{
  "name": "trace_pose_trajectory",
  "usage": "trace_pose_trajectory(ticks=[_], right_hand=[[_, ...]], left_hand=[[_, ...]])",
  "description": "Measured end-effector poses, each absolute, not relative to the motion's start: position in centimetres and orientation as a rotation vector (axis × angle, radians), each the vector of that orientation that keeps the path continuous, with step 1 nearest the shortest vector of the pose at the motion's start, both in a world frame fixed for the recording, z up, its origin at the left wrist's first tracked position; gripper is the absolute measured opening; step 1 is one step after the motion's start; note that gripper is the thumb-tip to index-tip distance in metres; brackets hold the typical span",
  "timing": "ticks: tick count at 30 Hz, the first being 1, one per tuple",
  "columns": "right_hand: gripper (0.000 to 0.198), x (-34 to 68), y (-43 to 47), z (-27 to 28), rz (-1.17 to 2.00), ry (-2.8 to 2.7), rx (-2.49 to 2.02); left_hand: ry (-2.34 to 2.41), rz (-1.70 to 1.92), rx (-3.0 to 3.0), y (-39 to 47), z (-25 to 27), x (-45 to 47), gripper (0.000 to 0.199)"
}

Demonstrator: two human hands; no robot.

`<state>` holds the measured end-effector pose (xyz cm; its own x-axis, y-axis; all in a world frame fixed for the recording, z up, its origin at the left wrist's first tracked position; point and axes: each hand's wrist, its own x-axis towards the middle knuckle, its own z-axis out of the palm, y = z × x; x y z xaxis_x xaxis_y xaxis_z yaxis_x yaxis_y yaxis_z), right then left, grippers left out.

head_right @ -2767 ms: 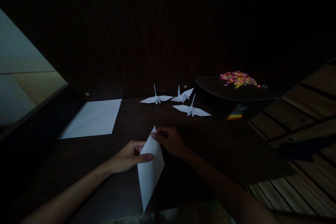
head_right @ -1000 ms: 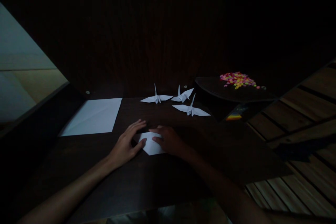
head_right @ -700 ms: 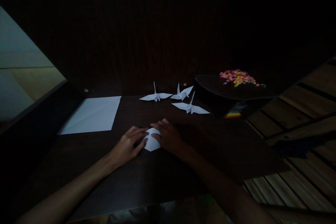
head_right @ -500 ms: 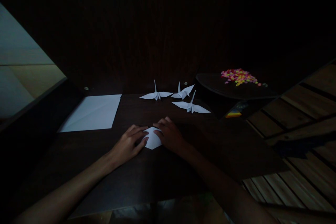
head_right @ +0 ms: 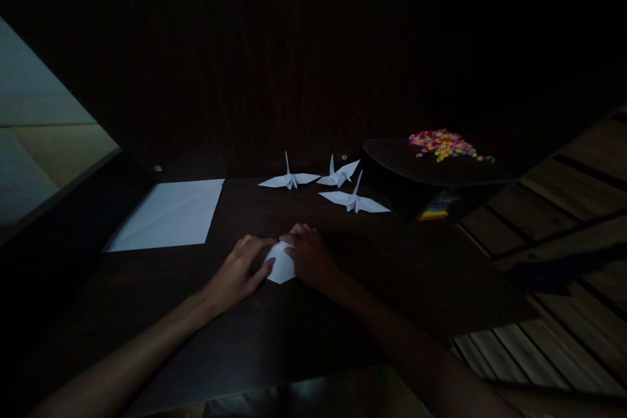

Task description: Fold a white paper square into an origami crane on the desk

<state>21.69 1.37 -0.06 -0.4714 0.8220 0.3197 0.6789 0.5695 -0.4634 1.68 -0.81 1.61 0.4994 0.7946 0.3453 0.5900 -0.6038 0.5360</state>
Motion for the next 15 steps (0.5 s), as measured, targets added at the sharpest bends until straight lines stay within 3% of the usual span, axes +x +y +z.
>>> trace_pose_trajectory(ticks=[6,15], right_hand=[[0.016,21.45,1.21,-0.01,0.387,-2.234,-1.162],[0.019,21.49,0.81,0.20,0.177,-2.361,-1.060]], left_hand=[[1.171,0.815,2.424,-0.80,1.40,1.61,0.028],[1.175,0.722,2.534,-0.94,1.75,1.73,0.027]])
